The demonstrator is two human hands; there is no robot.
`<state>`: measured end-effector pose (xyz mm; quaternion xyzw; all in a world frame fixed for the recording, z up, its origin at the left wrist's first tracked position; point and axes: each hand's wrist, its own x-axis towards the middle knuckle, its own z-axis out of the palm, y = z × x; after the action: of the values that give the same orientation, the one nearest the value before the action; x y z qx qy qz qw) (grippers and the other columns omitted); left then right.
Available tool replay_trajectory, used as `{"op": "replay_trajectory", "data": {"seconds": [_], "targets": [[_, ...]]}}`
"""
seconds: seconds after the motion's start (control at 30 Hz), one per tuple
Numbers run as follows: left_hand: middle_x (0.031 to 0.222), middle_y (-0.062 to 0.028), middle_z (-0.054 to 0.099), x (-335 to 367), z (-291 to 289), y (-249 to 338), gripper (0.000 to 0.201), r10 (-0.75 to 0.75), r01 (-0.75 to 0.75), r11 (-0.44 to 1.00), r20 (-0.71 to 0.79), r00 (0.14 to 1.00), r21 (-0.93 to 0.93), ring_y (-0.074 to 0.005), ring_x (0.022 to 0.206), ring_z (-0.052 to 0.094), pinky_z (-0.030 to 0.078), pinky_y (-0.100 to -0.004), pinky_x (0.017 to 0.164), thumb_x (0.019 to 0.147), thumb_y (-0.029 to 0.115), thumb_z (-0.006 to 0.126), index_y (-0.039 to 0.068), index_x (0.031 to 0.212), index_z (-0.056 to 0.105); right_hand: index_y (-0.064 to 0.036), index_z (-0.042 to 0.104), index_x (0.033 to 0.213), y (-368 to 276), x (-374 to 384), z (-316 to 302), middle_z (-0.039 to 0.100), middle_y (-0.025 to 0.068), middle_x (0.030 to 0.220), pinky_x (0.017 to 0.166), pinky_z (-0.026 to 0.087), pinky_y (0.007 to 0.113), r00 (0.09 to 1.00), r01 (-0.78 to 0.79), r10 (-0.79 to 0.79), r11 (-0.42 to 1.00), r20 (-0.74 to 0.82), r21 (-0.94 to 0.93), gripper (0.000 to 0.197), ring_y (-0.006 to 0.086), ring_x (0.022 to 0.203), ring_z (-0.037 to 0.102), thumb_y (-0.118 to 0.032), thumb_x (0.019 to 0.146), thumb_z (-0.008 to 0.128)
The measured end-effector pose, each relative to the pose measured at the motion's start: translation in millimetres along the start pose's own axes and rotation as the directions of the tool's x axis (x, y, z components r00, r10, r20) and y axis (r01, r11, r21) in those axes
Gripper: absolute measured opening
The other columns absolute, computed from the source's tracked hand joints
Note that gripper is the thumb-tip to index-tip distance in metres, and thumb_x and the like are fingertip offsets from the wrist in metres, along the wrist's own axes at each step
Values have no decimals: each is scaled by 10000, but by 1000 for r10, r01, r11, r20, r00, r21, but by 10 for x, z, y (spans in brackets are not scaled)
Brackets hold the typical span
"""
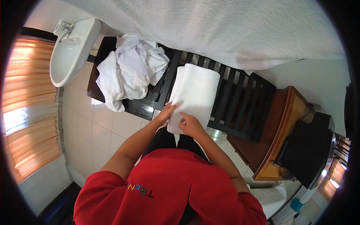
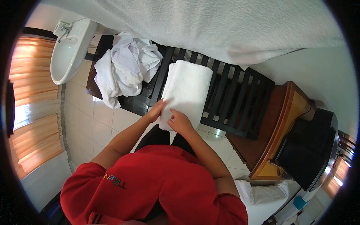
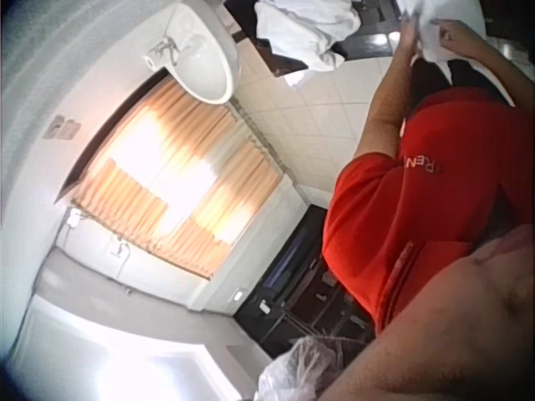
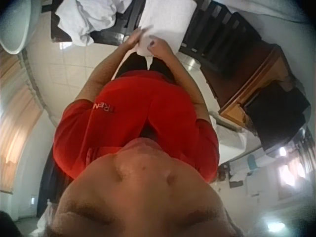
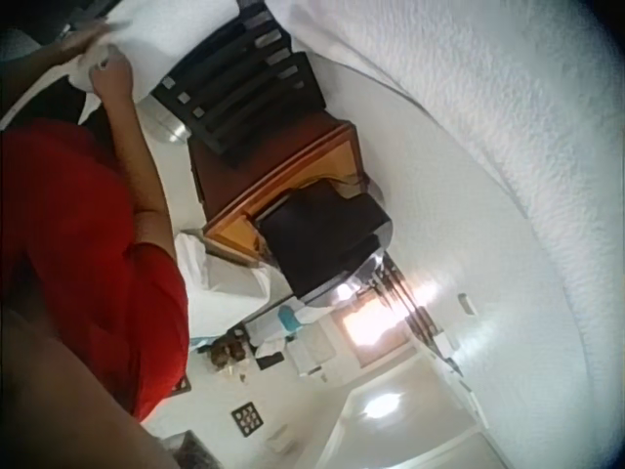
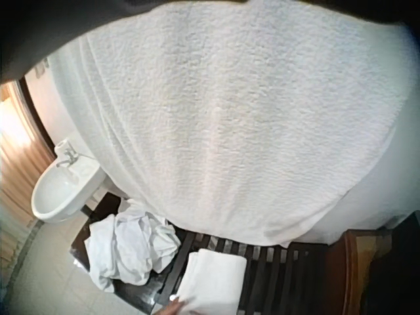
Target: The person folds several white towels of varying sizes on a dark wooden bench. They pick up each towel, unfold it, and fold it into a neat rectangular shape, stacking the finished towels on the bench next to a sink.
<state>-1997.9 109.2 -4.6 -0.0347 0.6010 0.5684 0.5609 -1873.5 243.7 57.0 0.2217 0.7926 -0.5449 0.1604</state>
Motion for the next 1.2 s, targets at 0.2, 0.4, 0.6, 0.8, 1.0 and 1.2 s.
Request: {"op": "replay_trajectory", "data": {"seconds": [0.2,0.4,0.6,0.8,1.0,1.2], "targets": [[1082,-83,617,-33,36,-315,407,316,-292,935,-96,944,203,-166,986,588,473,-317,853,869,155,641,31,1232,506,-40,481,1270,392,-44,-396,530,195,1185,950,412,421,784,6,-180,959,-594,-282,592,357,1101,504,-224,752,700],[1152,-171,578,19,-51,-533,487,588,-239,648,-275,761,723,-306,1036,571,416,-425,929,832,221,668,3,1233,498,54,383,1301,726,223,-374,482,267,1248,983,390,430,834,-299,233,953,-500,-54,859,384,1167,473,-411,696,776],[1169,-199,593,149,-121,-325,681,362,43,696,-401,842,717,-337,1083,563,386,-452,959,738,414,720,4,1243,515,96,477,1202,883,228,-260,596,243,1129,883,473,411,818,-281,427,881,-385,380,822,344,1031,601,-426,655,802],[893,-169,669,13,-72,-77,410,346,-86,719,-248,905,690,-242,834,657,507,-360,746,764,285,714,-26,1012,613,39,523,1186,605,-3,-373,629,180,1096,858,486,351,891,-45,322,765,-321,642,680,259,976,624,-304,671,805],[974,-160,629,-60,672,68,422,388,-369,737,94,917,566,-211,874,629,508,-346,770,838,199,678,-25,1127,468,35,490,1187,805,-551,-734,613,156,1089,836,495,343,759,18,407,768,-509,640,627,227,953,613,-203,687,785],[1118,-150,517,359,1830,65,522,229,-395,828,403,886,398,-200,1045,530,444,-341,905,883,231,650,-27,1248,380,37,502,1125,1192,-1262,-1663,623,153,1043,790,501,338,602,1,388,874,-698,487,540,227,914,616,-148,685,756]]}}
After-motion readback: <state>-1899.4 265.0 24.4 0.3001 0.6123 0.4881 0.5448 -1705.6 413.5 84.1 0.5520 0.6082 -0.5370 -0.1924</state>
